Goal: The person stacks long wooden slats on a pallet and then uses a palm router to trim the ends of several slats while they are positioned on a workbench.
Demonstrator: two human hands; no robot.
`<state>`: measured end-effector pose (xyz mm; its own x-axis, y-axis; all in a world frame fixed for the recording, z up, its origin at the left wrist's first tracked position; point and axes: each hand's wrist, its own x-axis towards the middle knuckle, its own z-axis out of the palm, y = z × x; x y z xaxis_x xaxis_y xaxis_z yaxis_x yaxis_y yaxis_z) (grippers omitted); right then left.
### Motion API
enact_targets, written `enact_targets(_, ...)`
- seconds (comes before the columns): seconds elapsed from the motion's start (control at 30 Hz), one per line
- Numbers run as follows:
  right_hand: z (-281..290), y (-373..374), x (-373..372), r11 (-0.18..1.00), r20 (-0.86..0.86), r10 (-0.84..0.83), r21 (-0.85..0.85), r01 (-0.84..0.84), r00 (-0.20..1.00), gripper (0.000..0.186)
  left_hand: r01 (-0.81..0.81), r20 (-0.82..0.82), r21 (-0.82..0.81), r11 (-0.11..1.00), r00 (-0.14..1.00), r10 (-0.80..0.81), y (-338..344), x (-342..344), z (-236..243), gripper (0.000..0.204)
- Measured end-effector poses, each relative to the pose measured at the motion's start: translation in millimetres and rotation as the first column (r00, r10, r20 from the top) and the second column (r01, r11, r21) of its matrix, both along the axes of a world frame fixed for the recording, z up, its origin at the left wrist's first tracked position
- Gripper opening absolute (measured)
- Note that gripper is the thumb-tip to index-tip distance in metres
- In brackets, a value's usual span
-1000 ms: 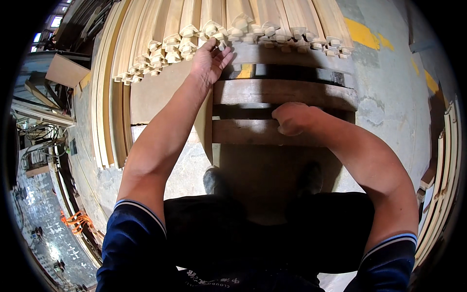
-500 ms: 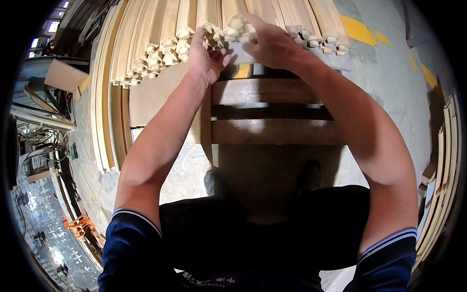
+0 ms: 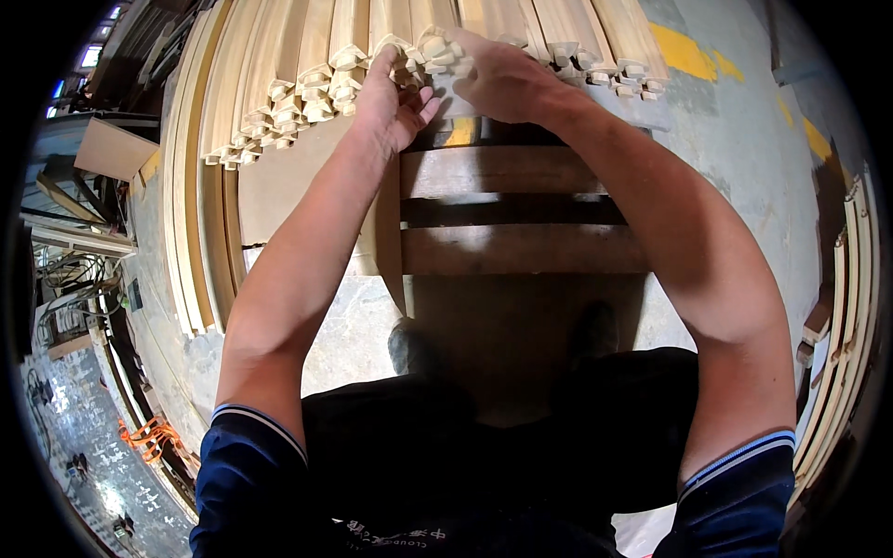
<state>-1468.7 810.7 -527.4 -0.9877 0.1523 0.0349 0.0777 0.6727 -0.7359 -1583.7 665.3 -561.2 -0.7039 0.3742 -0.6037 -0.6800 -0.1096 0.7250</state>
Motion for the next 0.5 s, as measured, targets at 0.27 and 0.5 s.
enact_targets(0.27, -2, -7, 4, 0.997, -0.016, -0.047, 0.062, 0.048, 0.999, 0.067, 0.1, -0.045, -0.024, 0.995, 0.994, -0.101, -10, 17, -24, 0.031)
enact_targets(0.5, -38, 10, 26, 0.992, 0.139, -0.081, 0.104, 0.067, 0.987, 0.04, 0.018, 0.046, -0.08, 0.997, 0.999, -0.014, 17, 20, -19, 0.035)
